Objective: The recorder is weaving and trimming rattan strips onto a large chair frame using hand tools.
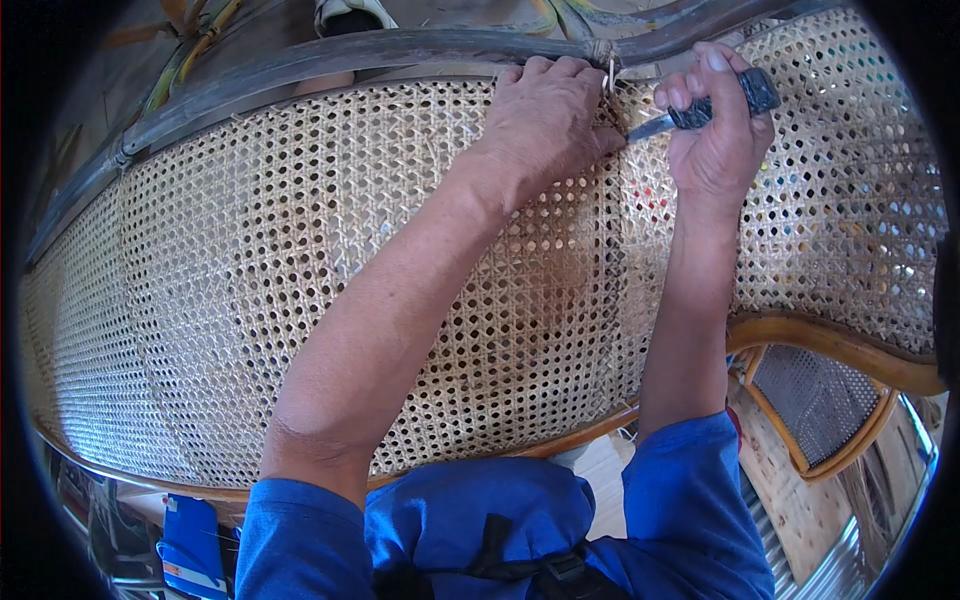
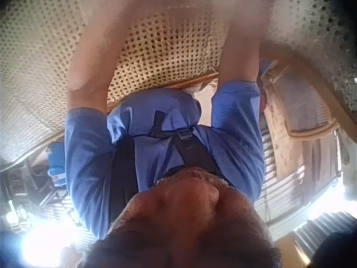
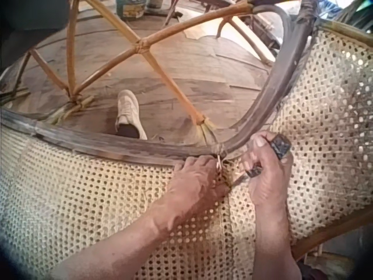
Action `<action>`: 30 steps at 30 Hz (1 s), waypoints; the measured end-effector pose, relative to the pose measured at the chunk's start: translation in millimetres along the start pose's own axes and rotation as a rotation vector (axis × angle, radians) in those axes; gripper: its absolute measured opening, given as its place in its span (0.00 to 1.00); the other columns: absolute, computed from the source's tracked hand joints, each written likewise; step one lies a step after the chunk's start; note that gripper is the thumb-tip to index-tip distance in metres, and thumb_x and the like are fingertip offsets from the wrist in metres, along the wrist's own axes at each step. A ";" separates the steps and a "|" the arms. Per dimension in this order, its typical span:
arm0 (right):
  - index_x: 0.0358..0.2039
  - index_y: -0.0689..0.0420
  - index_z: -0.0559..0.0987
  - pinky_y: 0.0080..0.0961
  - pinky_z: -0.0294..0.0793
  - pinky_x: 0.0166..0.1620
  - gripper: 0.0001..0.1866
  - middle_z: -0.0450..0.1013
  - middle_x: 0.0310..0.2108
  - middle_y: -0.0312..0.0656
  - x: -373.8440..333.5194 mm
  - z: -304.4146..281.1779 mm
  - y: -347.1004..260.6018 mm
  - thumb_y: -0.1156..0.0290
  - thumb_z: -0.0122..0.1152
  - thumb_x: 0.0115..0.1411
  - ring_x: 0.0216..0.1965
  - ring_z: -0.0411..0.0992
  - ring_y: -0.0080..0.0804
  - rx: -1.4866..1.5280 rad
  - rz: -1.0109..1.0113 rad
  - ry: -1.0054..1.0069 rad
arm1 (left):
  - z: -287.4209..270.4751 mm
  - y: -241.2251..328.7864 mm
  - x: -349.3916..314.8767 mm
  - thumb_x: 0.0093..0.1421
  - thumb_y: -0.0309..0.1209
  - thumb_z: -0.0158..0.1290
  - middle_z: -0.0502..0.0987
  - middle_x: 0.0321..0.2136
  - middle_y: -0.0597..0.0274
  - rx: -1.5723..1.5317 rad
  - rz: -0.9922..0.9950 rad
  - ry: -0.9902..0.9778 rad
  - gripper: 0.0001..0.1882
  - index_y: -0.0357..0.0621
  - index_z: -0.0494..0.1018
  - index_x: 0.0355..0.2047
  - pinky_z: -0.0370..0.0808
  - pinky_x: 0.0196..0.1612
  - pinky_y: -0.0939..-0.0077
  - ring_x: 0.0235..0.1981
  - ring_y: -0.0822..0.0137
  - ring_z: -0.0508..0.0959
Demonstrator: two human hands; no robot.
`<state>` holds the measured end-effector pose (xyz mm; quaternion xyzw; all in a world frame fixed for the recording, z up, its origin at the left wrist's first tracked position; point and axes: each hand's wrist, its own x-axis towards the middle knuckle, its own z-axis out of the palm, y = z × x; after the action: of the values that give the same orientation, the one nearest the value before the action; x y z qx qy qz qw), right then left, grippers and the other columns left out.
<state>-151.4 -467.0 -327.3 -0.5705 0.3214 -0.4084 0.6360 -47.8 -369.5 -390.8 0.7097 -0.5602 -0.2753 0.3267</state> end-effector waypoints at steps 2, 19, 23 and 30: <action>0.34 0.66 0.75 0.29 0.67 0.27 0.06 0.64 0.20 0.37 0.2 3.5 -1.1 0.76 0.56 0.59 0.22 0.64 0.28 -0.042 0.022 0.064 | 2.0 2.9 0.1 0.54 0.47 0.57 0.70 0.50 0.52 -0.003 -0.021 -0.022 0.29 0.38 0.69 0.49 0.60 0.57 0.56 0.54 0.53 0.67; 0.36 0.57 0.75 0.28 0.71 0.29 0.08 0.68 0.21 0.36 -0.5 10.3 2.7 0.68 0.59 0.58 0.22 0.68 0.29 -0.110 -0.021 0.219 | 12.1 -5.4 -1.7 0.58 0.47 0.53 0.68 0.53 0.54 0.008 0.022 0.033 0.27 0.44 0.68 0.53 0.55 0.61 0.56 0.57 0.55 0.65; 0.31 0.63 0.75 0.26 0.68 0.26 0.03 0.65 0.20 0.35 -1.0 5.5 5.1 0.77 0.57 0.58 0.21 0.65 0.26 -0.043 -0.084 0.134 | 10.3 -1.2 -0.8 0.58 0.47 0.52 0.68 0.54 0.54 0.026 -0.008 -0.001 0.27 0.45 0.68 0.53 0.55 0.60 0.55 0.57 0.55 0.65; 0.32 0.64 0.76 0.25 0.70 0.26 0.04 0.66 0.21 0.36 -5.4 7.3 -8.6 0.76 0.58 0.58 0.22 0.66 0.26 -0.099 -0.129 0.173 | 13.1 -0.5 -2.4 0.58 0.49 0.52 0.68 0.53 0.54 0.041 0.001 0.065 0.29 0.42 0.68 0.52 0.56 0.60 0.55 0.57 0.54 0.65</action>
<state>-148.8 -459.0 -318.1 -0.5835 0.3574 -0.4796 0.5493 -57.9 -369.1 -399.5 0.7247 -0.5550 -0.2404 0.3301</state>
